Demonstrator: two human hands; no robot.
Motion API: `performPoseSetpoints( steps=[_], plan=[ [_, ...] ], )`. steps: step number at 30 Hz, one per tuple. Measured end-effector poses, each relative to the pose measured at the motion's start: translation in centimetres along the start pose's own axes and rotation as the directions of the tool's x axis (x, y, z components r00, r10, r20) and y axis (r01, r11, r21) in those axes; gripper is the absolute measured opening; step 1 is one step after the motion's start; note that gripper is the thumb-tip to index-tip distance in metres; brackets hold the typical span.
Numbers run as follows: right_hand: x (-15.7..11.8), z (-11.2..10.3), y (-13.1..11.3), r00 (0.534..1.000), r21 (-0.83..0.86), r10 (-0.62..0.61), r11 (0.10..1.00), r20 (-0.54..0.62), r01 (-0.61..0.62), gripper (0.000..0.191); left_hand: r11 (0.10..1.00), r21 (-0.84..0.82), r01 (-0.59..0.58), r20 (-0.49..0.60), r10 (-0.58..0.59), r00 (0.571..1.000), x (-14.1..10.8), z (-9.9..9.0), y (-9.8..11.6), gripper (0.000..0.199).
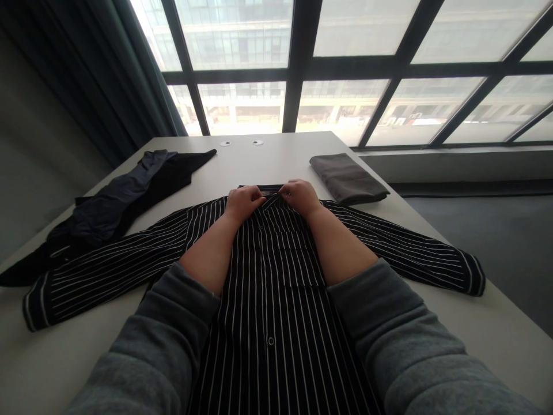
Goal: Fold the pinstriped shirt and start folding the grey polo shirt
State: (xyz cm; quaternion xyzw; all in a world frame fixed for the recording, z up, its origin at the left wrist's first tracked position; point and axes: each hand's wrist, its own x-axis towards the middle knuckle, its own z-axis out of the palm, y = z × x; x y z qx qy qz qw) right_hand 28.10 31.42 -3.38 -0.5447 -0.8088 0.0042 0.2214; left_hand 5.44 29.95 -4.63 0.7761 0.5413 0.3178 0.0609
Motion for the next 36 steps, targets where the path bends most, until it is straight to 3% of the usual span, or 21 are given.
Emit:
performPoseSetpoints(
  steps=[8,11,13,15,18,21,25,29,32,36],
  plan=[
    [-0.2,0.2,-0.4,0.992,0.025,0.127,0.992,-0.001,-0.127,0.031,0.999,-0.012,-0.046,0.009,0.046,0.999,0.0,0.1,-0.1,0.013],
    [-0.3,0.3,-1.0,0.992,0.049,0.124,0.991,-0.019,-0.123,0.049,0.993,0.051,0.105,-0.079,-0.101,0.992,0.1,0.1,-0.7,0.026],
    [-0.3,0.4,-1.5,0.995,0.038,0.092,0.995,-0.025,-0.091,0.048,0.965,0.085,0.247,-0.124,-0.236,0.964,0.1,0.0,-1.3,0.034],
    [-0.4,0.5,-2.0,1.000,0.022,0.025,0.999,-0.019,-0.024,0.042,0.947,0.106,0.302,-0.102,-0.292,0.951,0.1,-0.1,-2.0,0.038],
    [-0.4,1.0,-2.3,0.995,0.018,-0.089,0.996,0.036,0.088,0.038,0.956,0.128,0.264,-0.021,-0.263,0.964,0.0,0.0,-2.6,0.034],
    [-0.4,1.6,-2.3,0.987,0.020,-0.127,0.992,0.101,0.125,0.038,0.946,0.198,0.256,0.076,-0.275,0.959,-0.1,0.3,-2.7,0.032],
    [-0.4,2.6,-2.2,0.983,0.014,-0.105,0.994,0.153,0.104,0.044,0.923,0.285,0.258,0.128,-0.304,0.944,0.0,0.6,-2.8,0.027],
    [-0.4,3.4,-2.2,0.974,-0.005,-0.057,0.998,0.221,0.059,0.045,0.934,0.339,0.116,0.218,-0.197,0.956,1.0,0.4,-3.4,0.031],
    [-0.4,3.8,-2.1,0.955,-0.015,-0.015,1.000,0.296,0.020,0.046,0.945,0.328,0.022,0.332,-0.137,0.933,2.4,-0.4,-4.6,0.034],
    [0.0,4.2,-1.8,0.935,-0.021,0.026,1.000,0.355,-0.020,0.054,0.931,0.364,0.018,0.382,-0.167,0.909,4.1,-1.9,-6.9,0.035]
  ],
)
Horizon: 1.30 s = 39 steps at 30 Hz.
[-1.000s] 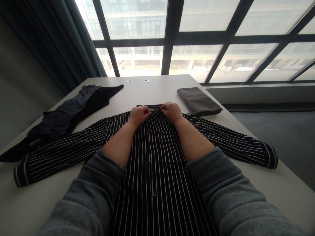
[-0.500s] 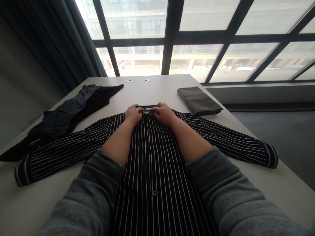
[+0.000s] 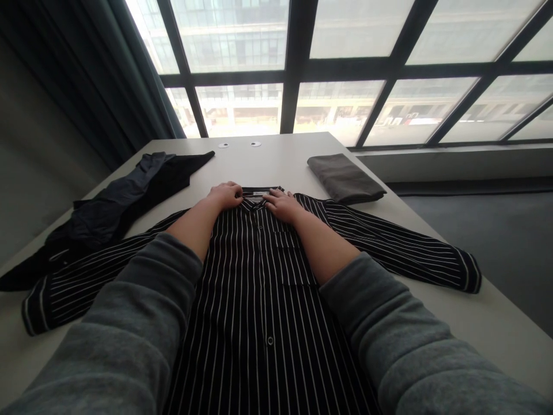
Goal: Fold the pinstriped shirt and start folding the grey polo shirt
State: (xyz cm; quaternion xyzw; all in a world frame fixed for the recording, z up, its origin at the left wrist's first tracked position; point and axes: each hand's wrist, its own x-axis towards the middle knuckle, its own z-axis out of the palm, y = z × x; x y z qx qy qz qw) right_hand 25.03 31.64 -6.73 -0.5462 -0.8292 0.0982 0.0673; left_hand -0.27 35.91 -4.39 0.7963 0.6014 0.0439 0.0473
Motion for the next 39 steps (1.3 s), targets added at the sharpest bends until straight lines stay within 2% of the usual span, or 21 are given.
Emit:
performPoseSetpoints(
  steps=[3,6,11,14,16,18,22,29,32,36,39],
  plan=[
    [0.5,0.0,0.3,0.999,-0.007,-0.028,1.000,0.041,0.028,0.058,0.998,0.016,0.054,0.015,-0.054,0.998,0.8,-0.3,-1.1,0.041],
    [1.1,-0.1,0.7,0.997,-0.021,-0.044,0.999,0.055,0.046,0.060,0.996,0.015,0.092,0.008,-0.092,0.996,1.3,-0.2,-1.0,0.046],
    [2.0,-0.3,1.1,0.997,-0.040,-0.026,0.999,0.076,0.029,0.064,0.990,0.025,0.139,-0.065,-0.137,0.988,0.4,0.3,1.1,0.055],
    [2.2,-0.3,1.2,0.997,-0.050,-0.019,0.999,0.071,0.023,0.063,0.996,0.015,0.088,-0.131,-0.085,0.988,-1.0,1.3,2.8,0.054],
    [2.0,-0.3,1.2,0.998,-0.053,-0.033,0.998,0.057,0.036,0.060,0.999,-0.004,0.035,-0.103,-0.035,0.994,-1.8,2.1,3.6,0.055],
    [1.8,-0.3,1.3,0.997,-0.043,-0.070,0.997,0.026,0.071,0.057,0.999,-0.023,0.022,-0.027,-0.022,0.999,-2.2,2.6,3.9,0.058],
    [1.5,-0.4,1.8,0.996,-0.043,-0.091,0.995,-0.013,0.091,0.053,0.995,-0.041,0.092,0.067,-0.089,0.994,-1.3,2.6,3.8,0.063],
    [2.1,-0.7,2.9,0.994,-0.076,0.032,0.997,0.105,-0.024,0.061,0.977,-0.054,0.207,0.119,-0.199,0.973,0.7,2.4,3.3,0.070],
    [2.4,-0.8,2.6,0.991,-0.082,0.065,0.995,0.119,-0.055,0.065,0.977,-0.064,0.203,0.083,-0.198,0.977,0.3,2.5,3.1,0.071],
    [2.3,-1.4,1.6,0.988,-0.090,0.103,0.992,0.112,-0.094,0.066,0.971,-0.053,0.231,-0.105,-0.236,0.966,-1.1,2.1,3.3,0.071],
    [0.7,-2.6,1.2,0.995,-0.093,0.091,0.992,0.030,-0.088,0.066,0.985,-0.032,0.168,-0.188,-0.171,0.967,-3.5,1.2,2.9,0.068]
  ],
)
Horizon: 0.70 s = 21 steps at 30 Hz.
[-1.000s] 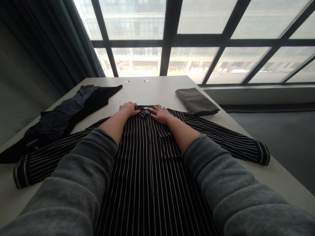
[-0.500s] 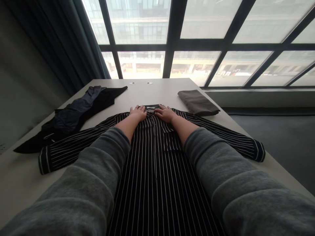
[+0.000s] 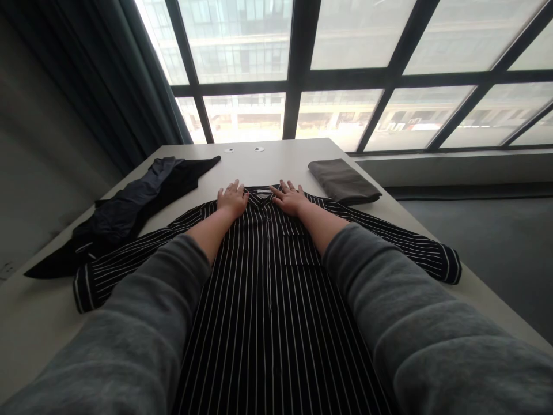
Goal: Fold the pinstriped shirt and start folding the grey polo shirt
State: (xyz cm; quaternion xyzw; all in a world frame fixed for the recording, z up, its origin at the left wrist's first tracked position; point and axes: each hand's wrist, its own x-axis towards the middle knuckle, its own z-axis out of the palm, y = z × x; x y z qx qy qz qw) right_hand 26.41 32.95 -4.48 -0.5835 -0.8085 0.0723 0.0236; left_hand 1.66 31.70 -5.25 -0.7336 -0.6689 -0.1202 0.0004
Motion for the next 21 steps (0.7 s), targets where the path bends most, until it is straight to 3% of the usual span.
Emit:
performPoseSetpoints(
  steps=[3,7,9,11,13,15,21],
  plan=[
    [-4.4,-1.3,1.8,0.996,-0.012,-0.005,1.000,-0.089,0.004,0.069,0.997,0.036,-0.063,0.015,0.063,0.998,-3.7,-2.0,-3.7,0.069],
    [-14.1,-1.8,7.8,0.994,-0.094,-0.058,0.994,-0.088,0.050,0.064,0.994,0.047,-0.100,0.187,0.090,0.978,-10.3,-4.3,-12.6,0.072],
    [-19.2,-1.4,11.1,0.991,-0.123,0.073,0.989,-0.116,-0.087,0.064,0.995,0.038,-0.097,0.239,0.085,0.967,-13.5,-4.4,-16.8,0.070],
    [-23.3,-0.5,13.7,0.957,-0.146,0.284,0.946,-0.061,-0.290,0.066,0.995,0.061,-0.073,0.235,0.057,0.970,-16.0,-4.0,-19.6,0.068],
    [-26.1,0.6,15.3,0.900,-0.162,0.437,0.887,-0.008,-0.432,0.067,0.993,0.118,-0.023,0.201,-0.001,0.980,-17.5,-3.4,-20.9,0.067],
    [-27.7,1.5,15.9,0.865,-0.163,0.502,0.852,-0.015,-0.497,0.067,0.986,0.165,0.013,0.176,-0.042,0.984,-18.2,-3.0,-21.0,0.065],
    [-29.2,1.9,16.5,0.864,-0.128,0.503,0.855,-0.031,-0.502,0.067,0.983,0.183,-0.013,0.150,-0.015,0.989,-18.4,-4.0,-19.7,0.064]
  ],
)
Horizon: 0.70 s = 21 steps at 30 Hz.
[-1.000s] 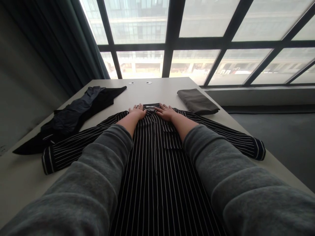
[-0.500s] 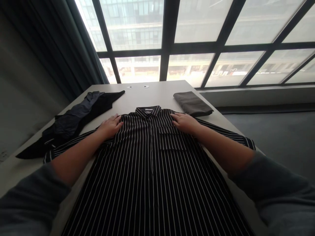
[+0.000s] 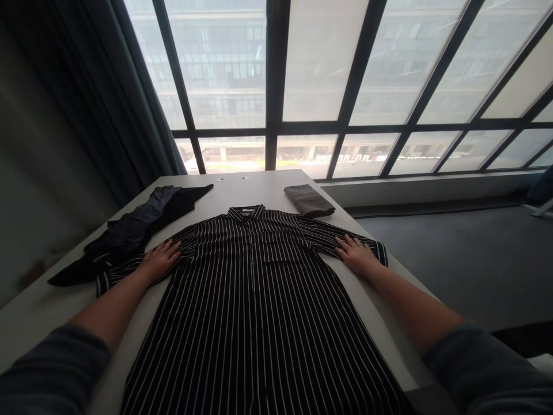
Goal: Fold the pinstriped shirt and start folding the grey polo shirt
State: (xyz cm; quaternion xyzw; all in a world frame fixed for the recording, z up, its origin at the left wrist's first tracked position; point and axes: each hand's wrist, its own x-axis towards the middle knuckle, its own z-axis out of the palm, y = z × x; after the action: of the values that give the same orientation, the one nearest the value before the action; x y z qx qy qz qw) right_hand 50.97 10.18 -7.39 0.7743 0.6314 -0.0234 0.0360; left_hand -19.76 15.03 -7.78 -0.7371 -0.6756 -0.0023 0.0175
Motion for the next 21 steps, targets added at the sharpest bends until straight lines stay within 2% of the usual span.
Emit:
performPoseSetpoints(
  steps=[4,9,15,21],
  plan=[
    [0.1,-0.1,1.5,1.000,-0.020,-0.023,1.000,0.010,0.023,0.066,1.000,-0.030,-0.006,-0.008,0.006,1.000,-0.7,-0.4,-0.7,0.068],
    [0.5,0.8,3.9,0.997,-0.030,-0.075,0.997,-0.005,0.075,0.065,0.999,-0.025,-0.023,-0.067,0.022,0.997,-3.1,0.7,-1.9,0.067],
    [1.8,2.3,6.9,0.993,-0.020,-0.106,0.994,-0.044,0.106,0.068,0.990,-0.018,0.141,-0.010,-0.142,0.990,-7.2,2.0,-2.0,0.069],
    [2.5,2.0,7.4,0.998,-0.015,-0.055,0.998,-0.005,0.055,0.069,0.969,-0.002,0.246,0.016,-0.246,0.969,-8.6,2.0,-1.5,0.069]
  ],
)
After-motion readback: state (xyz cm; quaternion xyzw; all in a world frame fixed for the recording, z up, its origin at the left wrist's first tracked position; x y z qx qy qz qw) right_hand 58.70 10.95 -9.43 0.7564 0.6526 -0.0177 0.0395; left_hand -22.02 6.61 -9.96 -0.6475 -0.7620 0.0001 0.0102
